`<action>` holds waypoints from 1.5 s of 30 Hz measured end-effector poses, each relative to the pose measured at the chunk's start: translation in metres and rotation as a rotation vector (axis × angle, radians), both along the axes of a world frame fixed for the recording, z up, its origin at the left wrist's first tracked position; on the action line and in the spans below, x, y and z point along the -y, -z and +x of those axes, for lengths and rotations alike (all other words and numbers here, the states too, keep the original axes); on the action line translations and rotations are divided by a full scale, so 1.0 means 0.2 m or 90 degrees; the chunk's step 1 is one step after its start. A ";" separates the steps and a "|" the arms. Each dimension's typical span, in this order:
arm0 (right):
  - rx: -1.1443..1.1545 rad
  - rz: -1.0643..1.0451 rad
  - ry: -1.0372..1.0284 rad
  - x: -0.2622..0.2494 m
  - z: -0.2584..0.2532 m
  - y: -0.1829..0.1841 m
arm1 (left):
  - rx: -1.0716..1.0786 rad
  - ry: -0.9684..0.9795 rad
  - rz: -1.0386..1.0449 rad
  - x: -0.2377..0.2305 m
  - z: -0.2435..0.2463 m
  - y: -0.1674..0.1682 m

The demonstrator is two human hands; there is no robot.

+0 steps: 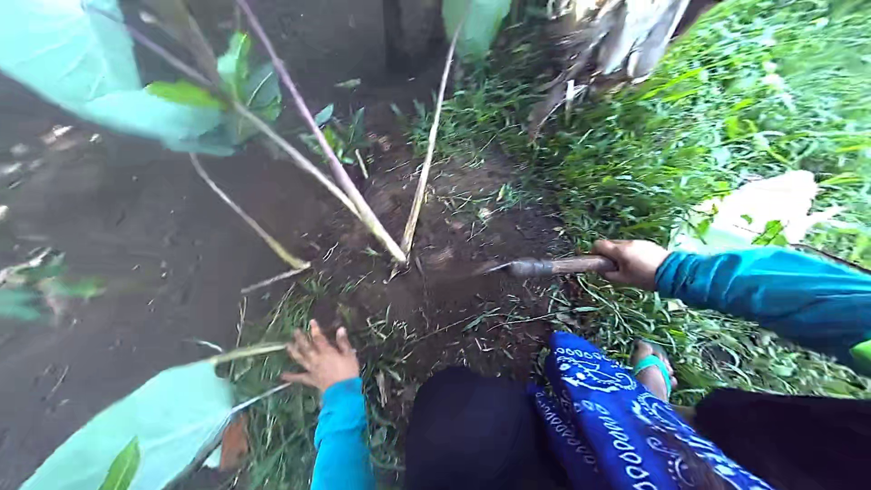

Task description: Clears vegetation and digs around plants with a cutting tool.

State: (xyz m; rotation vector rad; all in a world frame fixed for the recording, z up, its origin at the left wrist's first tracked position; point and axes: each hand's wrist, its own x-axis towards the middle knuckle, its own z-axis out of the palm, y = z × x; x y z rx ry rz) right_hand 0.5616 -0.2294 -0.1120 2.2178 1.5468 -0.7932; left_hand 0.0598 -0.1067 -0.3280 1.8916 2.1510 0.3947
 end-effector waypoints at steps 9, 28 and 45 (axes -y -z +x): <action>0.098 0.111 0.277 0.48 0.48 0.21 | 0.070 0.401 -0.012 -0.15 0.53 -0.35; -0.402 0.085 0.538 -0.33 0.21 0.53 | -0.057 0.386 -0.512 -0.65 1.31 -0.53; -0.373 0.126 0.524 -0.85 0.38 0.72 | 0.204 0.084 -0.445 -0.55 1.60 -0.61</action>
